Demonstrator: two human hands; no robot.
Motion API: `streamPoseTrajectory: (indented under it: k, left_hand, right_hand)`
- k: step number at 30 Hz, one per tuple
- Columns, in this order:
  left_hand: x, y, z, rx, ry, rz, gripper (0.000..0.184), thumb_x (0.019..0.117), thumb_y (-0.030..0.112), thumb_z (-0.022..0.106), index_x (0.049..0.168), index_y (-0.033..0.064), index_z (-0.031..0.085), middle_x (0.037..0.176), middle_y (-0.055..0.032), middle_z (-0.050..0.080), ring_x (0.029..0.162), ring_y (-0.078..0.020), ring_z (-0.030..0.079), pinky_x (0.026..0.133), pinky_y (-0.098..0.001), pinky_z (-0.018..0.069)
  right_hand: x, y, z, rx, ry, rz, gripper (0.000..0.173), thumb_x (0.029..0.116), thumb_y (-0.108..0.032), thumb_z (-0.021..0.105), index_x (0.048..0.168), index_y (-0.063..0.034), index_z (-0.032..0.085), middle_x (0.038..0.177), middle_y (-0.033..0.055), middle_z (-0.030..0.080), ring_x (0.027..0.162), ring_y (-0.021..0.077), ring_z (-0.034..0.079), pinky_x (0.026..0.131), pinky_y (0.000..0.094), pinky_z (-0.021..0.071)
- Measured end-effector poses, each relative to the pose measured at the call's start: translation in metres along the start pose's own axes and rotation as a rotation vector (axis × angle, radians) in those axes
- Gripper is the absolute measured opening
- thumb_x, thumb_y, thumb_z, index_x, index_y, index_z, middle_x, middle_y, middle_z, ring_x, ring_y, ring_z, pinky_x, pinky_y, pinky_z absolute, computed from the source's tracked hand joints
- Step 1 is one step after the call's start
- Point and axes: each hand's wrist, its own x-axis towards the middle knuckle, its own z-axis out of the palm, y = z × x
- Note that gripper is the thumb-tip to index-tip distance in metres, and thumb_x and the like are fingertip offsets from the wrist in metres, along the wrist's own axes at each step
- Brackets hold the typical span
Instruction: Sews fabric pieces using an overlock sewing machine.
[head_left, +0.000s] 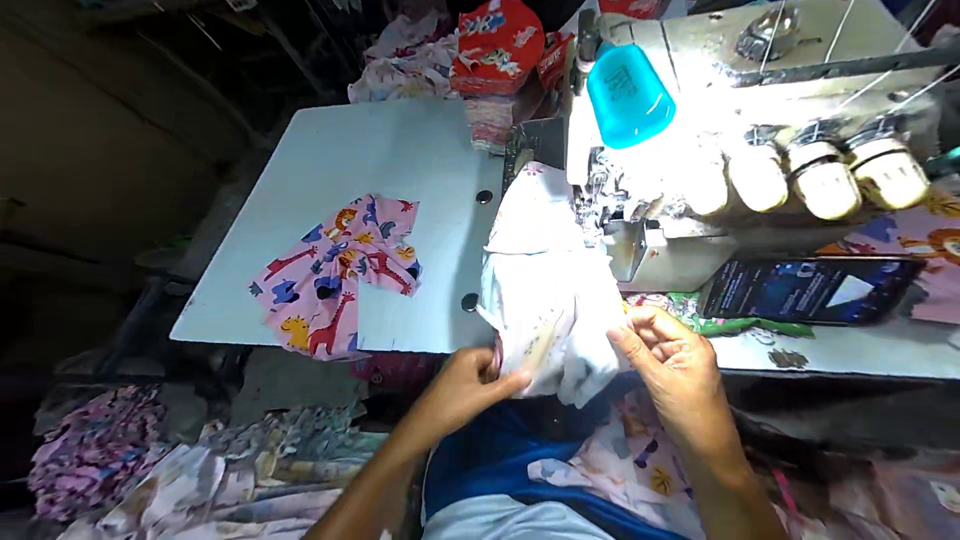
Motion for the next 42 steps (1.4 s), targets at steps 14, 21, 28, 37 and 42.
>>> streamPoseTrajectory:
  k: [14, 21, 28, 37, 42]
  left_hand:
    - [0.051, 0.092, -0.043, 0.702, 0.447, 0.828, 0.022, 0.1014, 0.01, 0.057, 0.11, -0.0026, 0.073, 0.121, -0.0234, 0.066, 0.116, -0.0382, 0.062, 0.099, -0.0496, 0.0485]
    - [0.065, 0.062, 0.042, 0.624, 0.35, 0.881, 0.028, 0.1035, 0.025, 0.058, 0.12, 0.0125, 0.077, 0.118, -0.0125, 0.068, 0.114, -0.0297, 0.061, 0.098, -0.041, 0.049]
    - [0.13, 0.073, 0.0, 0.44, 0.172, 0.849, 0.018, 0.0962, 0.008, 0.058, 0.11, -0.0007, 0.067, 0.12, -0.018, 0.066, 0.122, -0.0308, 0.059, 0.108, -0.0431, 0.0437]
    - [0.068, 0.013, -0.046, 0.291, 0.014, 0.36, 0.092, 0.0842, 0.019, 0.082, 0.16, 0.0065, 0.032, 0.146, -0.0198, 0.056, 0.13, -0.028, 0.059, 0.108, -0.0479, 0.0472]
    - [0.022, -0.002, -0.102, 0.697, 0.443, 0.41, 0.046, 0.101, 0.014, 0.059, 0.145, 0.0, 0.054, 0.136, -0.0319, 0.057, 0.13, -0.0543, 0.049, 0.106, -0.0695, 0.0364]
  right_hand:
    - [-0.015, 0.013, 0.016, -0.149, 0.111, -0.084, 0.009, 0.095, -0.01, 0.069, 0.094, -0.0017, 0.07, 0.088, 0.0002, 0.068, 0.082, -0.0011, 0.065, 0.075, 0.013, 0.0552]
    - [-0.022, 0.013, 0.01, -0.226, 0.05, -0.111, 0.017, 0.1005, -0.016, 0.063, 0.096, -0.0015, 0.071, 0.09, -0.0009, 0.068, 0.082, -0.0042, 0.063, 0.075, 0.0103, 0.0526]
    - [0.0, 0.006, 0.026, -0.271, 0.06, -0.105, 0.016, 0.1025, -0.018, 0.06, 0.103, -0.0039, 0.067, 0.081, -0.0039, 0.066, 0.07, -0.0053, 0.06, 0.067, 0.0116, 0.0513]
    - [-0.028, 0.01, 0.028, -0.096, 0.025, 0.033, 0.026, 0.0975, -0.017, 0.068, 0.12, -0.005, 0.063, 0.09, -0.0042, 0.07, 0.076, -0.0031, 0.064, 0.07, 0.014, 0.053]
    - [-0.055, 0.02, 0.025, 0.004, 0.041, 0.11, 0.016, 0.0932, -0.005, 0.07, 0.109, -0.0049, 0.066, 0.086, -0.0029, 0.073, 0.076, 0.0028, 0.07, 0.072, 0.02, 0.0597]
